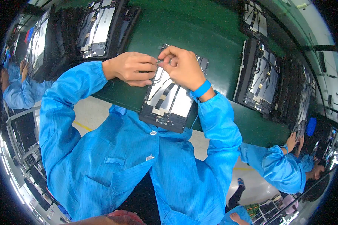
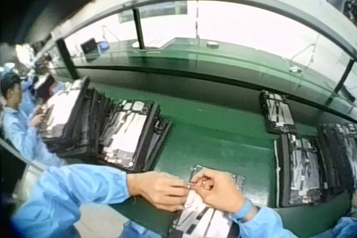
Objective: The person assembles electronic tablets on a conveyor belt by connecting internal ribbon cables and pressing down adhesive strips by hand.
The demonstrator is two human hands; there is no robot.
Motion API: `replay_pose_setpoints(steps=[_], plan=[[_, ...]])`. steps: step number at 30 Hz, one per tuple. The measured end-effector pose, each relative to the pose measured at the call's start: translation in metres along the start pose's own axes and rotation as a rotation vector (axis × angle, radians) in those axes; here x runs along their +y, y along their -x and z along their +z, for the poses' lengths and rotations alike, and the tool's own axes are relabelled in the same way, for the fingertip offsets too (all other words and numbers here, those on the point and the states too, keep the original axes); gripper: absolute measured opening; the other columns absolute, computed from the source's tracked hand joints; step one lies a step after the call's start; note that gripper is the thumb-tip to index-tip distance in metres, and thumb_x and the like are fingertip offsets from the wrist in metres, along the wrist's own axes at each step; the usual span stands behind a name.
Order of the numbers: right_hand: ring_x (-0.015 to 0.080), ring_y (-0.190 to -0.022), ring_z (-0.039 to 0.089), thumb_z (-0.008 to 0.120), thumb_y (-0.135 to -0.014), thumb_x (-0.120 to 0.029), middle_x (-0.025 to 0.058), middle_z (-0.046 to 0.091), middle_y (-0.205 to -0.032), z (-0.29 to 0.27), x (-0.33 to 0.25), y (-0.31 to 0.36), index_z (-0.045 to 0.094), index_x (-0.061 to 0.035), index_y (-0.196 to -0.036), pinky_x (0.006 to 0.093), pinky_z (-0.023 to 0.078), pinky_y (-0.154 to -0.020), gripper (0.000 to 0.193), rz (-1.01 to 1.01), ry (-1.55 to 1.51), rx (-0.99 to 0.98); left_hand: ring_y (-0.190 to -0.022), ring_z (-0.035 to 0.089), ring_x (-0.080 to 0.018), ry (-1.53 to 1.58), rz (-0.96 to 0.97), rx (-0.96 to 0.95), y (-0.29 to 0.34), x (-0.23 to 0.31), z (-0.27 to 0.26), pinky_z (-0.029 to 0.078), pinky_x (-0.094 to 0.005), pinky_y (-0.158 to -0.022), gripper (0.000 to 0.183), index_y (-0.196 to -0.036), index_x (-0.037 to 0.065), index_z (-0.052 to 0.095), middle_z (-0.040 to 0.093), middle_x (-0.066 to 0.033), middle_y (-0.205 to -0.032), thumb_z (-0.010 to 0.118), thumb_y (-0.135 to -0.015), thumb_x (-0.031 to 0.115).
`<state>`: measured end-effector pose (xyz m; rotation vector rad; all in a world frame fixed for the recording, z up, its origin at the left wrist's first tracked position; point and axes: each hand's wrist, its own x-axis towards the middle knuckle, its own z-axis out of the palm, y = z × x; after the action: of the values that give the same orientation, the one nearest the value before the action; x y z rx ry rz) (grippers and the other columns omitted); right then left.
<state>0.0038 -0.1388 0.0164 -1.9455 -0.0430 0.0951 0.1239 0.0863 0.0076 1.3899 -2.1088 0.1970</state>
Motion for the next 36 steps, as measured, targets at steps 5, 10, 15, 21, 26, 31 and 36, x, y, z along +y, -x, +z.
replay_pose_setpoints(steps=[5, 10, 15, 21, 26, 31, 36], plan=[[0.0079, -0.06, 0.066, 0.084, -0.091, -0.004, 0.0056, 0.075, -0.089, -0.001, 0.004, -0.001, 0.075, -0.001, -0.112, 0.028, 0.049, -0.052, 0.023, 0.134, -0.193, 0.025, -0.099, 0.074, -0.0353, -0.09, -0.058, 0.006, 0.004, -0.005, 0.001, 0.067, -0.0444, -0.085, 0.022, -0.102, 0.0, 0.077, 0.071, -0.0138, -0.102, 0.082, -0.091, 0.018], [0.0084, -0.058, 0.067, 0.083, -0.092, -0.004, 0.0052, 0.073, -0.091, -0.001, -0.001, -0.002, 0.074, 0.0006, -0.115, 0.0283, 0.051, -0.046, 0.025, 0.159, -0.211, 0.059, -0.1, 0.073, -0.0341, -0.181, -0.108, 0.029, 0.001, -0.002, -0.002, 0.066, -0.0438, -0.086, 0.024, -0.104, 0.001, 0.077, 0.072, -0.0127, -0.104, 0.083, -0.089, 0.019], [0.0083, -0.059, 0.068, 0.082, -0.093, -0.004, 0.0046, 0.072, -0.089, 0.001, -0.007, -0.003, 0.073, 0.0007, -0.115, 0.029, 0.051, -0.046, 0.024, 0.165, -0.186, 0.082, -0.096, 0.071, -0.0299, -0.195, -0.238, 0.076, -0.002, 0.004, 0.003, 0.062, -0.0416, -0.082, 0.024, -0.102, 0.002, 0.077, 0.072, -0.0104, -0.102, 0.084, -0.089, 0.021], [0.0086, -0.058, 0.067, 0.082, -0.094, -0.005, 0.0033, 0.07, -0.085, 0.002, -0.007, -0.005, 0.071, 0.0005, -0.118, 0.0285, 0.052, -0.046, 0.027, 0.197, -0.22, 0.12, -0.102, 0.07, -0.0343, -0.116, -0.463, 0.124, 0.005, 0.03, 0.015, 0.061, -0.0443, -0.087, 0.041, -0.117, -0.001, 0.075, 0.072, -0.0148, -0.108, 0.085, -0.083, 0.02], [0.0096, -0.059, 0.068, 0.082, -0.092, -0.004, 0.0055, 0.071, -0.085, 0.001, -0.006, -0.008, 0.068, 0.0004, -0.117, 0.028, 0.051, -0.045, 0.028, 0.244, -0.195, 0.125, -0.106, 0.069, -0.0374, -0.055, -0.592, 0.134, 0.01, 0.039, 0.023, 0.058, -0.0476, -0.091, 0.048, -0.128, 0.002, 0.073, 0.071, -0.0174, -0.115, 0.081, -0.084, 0.02], [0.0109, -0.058, 0.068, 0.082, -0.091, -0.002, 0.0057, 0.071, -0.081, 0.002, -0.004, -0.008, 0.069, -0.0005, -0.114, 0.0296, 0.052, -0.048, 0.027, 0.261, -0.194, 0.168, -0.121, 0.065, -0.0405, -0.109, -0.636, 0.052, 0.0, 0.069, 0.022, 0.052, -0.057, -0.108, 0.056, -0.136, 0.007, 0.071, 0.066, -0.0197, -0.133, 0.08, -0.087, 0.03], [0.0154, -0.064, 0.071, 0.084, -0.089, -0.003, 0.0074, 0.071, -0.073, 0.015, 0.003, -0.011, 0.071, -0.0022, -0.112, 0.0348, 0.054, -0.057, 0.026, 0.133, -0.008, 0.288, -0.151, 0.049, -0.0427, 0.089, -0.538, -0.341, -0.029, 0.14, 0.016, 0.033, -0.0655, -0.13, 0.082, -0.153, 0.015, 0.061, 0.055, -0.019, -0.159, 0.079, -0.089, 0.062]])
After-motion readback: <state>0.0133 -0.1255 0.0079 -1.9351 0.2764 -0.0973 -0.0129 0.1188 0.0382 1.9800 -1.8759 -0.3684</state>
